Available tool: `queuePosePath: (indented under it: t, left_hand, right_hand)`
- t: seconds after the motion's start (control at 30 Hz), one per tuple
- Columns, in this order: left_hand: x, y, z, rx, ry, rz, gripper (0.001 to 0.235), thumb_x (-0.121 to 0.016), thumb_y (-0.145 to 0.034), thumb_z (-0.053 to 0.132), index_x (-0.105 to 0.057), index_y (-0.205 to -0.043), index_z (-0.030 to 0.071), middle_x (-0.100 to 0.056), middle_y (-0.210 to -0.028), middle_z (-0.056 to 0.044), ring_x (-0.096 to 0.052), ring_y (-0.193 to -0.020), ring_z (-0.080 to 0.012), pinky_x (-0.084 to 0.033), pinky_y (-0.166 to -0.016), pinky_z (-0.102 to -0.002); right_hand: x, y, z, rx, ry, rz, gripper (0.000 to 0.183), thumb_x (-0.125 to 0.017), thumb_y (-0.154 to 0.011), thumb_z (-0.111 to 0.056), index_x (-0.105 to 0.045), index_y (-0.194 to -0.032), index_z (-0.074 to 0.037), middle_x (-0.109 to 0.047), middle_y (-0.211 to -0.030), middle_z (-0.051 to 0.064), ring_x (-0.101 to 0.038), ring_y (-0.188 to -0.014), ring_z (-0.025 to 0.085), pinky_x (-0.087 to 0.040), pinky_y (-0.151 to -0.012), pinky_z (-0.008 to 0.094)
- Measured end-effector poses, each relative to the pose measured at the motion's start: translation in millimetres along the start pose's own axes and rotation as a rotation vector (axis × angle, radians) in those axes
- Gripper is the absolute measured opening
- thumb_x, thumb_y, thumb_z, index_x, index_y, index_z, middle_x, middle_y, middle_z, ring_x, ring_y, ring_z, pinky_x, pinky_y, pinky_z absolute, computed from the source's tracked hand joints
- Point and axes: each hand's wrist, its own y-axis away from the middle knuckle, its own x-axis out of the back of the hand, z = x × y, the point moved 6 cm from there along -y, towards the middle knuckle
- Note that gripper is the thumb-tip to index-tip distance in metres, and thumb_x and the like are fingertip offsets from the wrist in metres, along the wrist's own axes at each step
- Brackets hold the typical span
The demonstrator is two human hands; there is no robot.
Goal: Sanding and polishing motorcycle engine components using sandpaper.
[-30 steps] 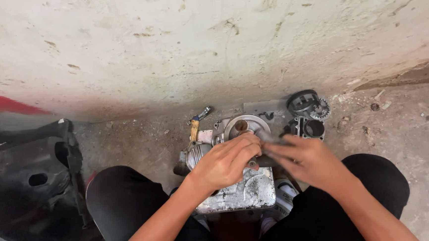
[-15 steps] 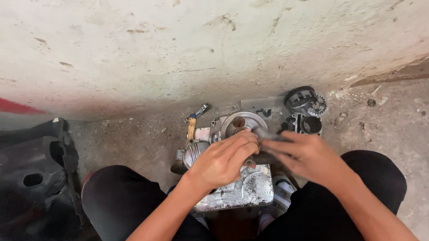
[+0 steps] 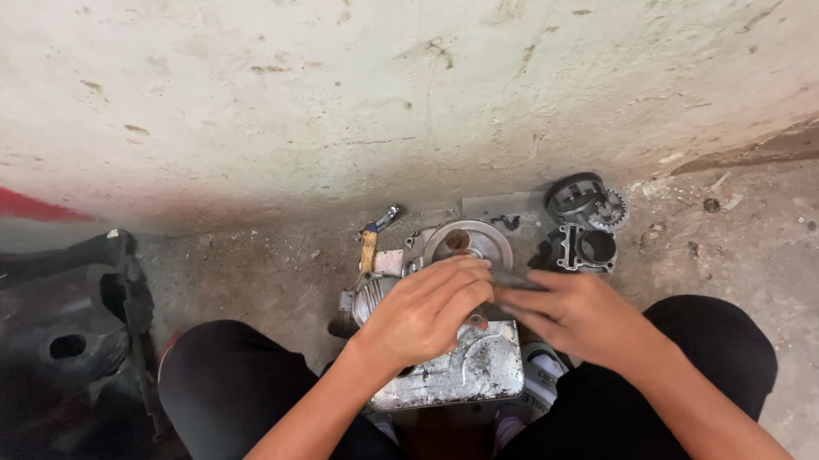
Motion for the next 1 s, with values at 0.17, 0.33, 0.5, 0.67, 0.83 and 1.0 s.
queuePosePath:
  t: [0.17, 0.33, 0.5, 0.67, 0.83, 1.0]
  left_hand:
    - [-1.4, 0.8, 0.3, 0.004, 0.002, -0.009, 0.032, -0.075, -0.082, 0.007, -0.060, -0.108, -0.002, -0.067, -0.113, -0.018, -0.068, -0.114, -0.0371, -0.056, -0.103, -0.045]
    - [-0.4, -0.3, 0.7, -0.050, -0.006, -0.029, 0.032, -0.076, -0.083, 0.009, -0.059, -0.108, -0.003, -0.067, -0.112, -0.019, -0.067, -0.112, -0.0379, -0.057, -0.100, -0.044]
    - [4.7, -5.5, 1.6, -0.083, -0.045, -0.043, 0.031, -0.074, -0.084, 0.008, -0.058, -0.109, -0.004, -0.068, -0.112, -0.019, -0.069, -0.109, -0.0372, -0.058, -0.101, -0.043]
    - [2.1, -7.8, 1.3, -0.108, -0.042, -0.048, 0.033, -0.074, -0.082, 0.007, -0.059, -0.109, -0.003, -0.067, -0.109, -0.019, -0.070, -0.106, -0.0365, -0.058, -0.100, -0.044]
    - [3.4, -5.0, 2.8, -0.063, -0.031, -0.031, 0.034, -0.078, -0.081, 0.004, -0.058, -0.108, -0.002, -0.068, -0.109, -0.018, -0.070, -0.107, -0.0363, -0.059, -0.094, -0.042]
    - [-2.9, -0.5, -3.7, -0.077, -0.028, 0.004, 0.036, -0.079, -0.081, 0.005, -0.057, -0.109, -0.001, -0.068, -0.111, -0.018, -0.070, -0.107, -0.0358, -0.060, -0.097, -0.043]
  right_hand:
    - [14.6, -5.4, 1.6, -0.121, 0.080, 0.047, 0.035, -0.077, -0.079, -0.010, -0.078, -0.113, -0.015, -0.070, -0.082, 0.012, -0.070, -0.063, 0.030, -0.056, -0.056, 0.038]
    - [5.8, -3.5, 0.2, -0.078, 0.066, -0.008, 0.037, -0.079, -0.080, -0.012, -0.076, -0.117, -0.016, -0.069, -0.081, 0.011, -0.069, -0.065, 0.032, -0.056, -0.057, 0.039]
    - [15.0, -6.7, 1.6, -0.211, 0.083, 0.048, 0.040, -0.078, -0.080, -0.010, -0.078, -0.119, -0.018, -0.066, -0.078, 0.012, -0.065, -0.057, 0.032, -0.054, -0.052, 0.040]
    - [6.8, -0.8, 2.6, -0.048, 0.077, 0.030, 0.035, -0.078, -0.081, -0.012, -0.077, -0.116, -0.017, -0.067, -0.080, 0.010, -0.067, -0.061, 0.031, -0.055, -0.055, 0.039]
    - [12.1, -2.0, -0.9, -0.138, 0.099, 0.083, 0.041, -0.077, -0.080, -0.008, -0.078, -0.119, -0.016, -0.065, -0.077, 0.012, -0.064, -0.054, 0.029, -0.054, -0.051, 0.039]
    - [6.9, 2.8, 8.6, -0.097, 0.062, 0.084, 0.035, -0.078, -0.083, -0.010, -0.076, -0.116, -0.018, -0.069, -0.081, 0.010, -0.068, -0.059, 0.025, -0.056, -0.054, 0.036]
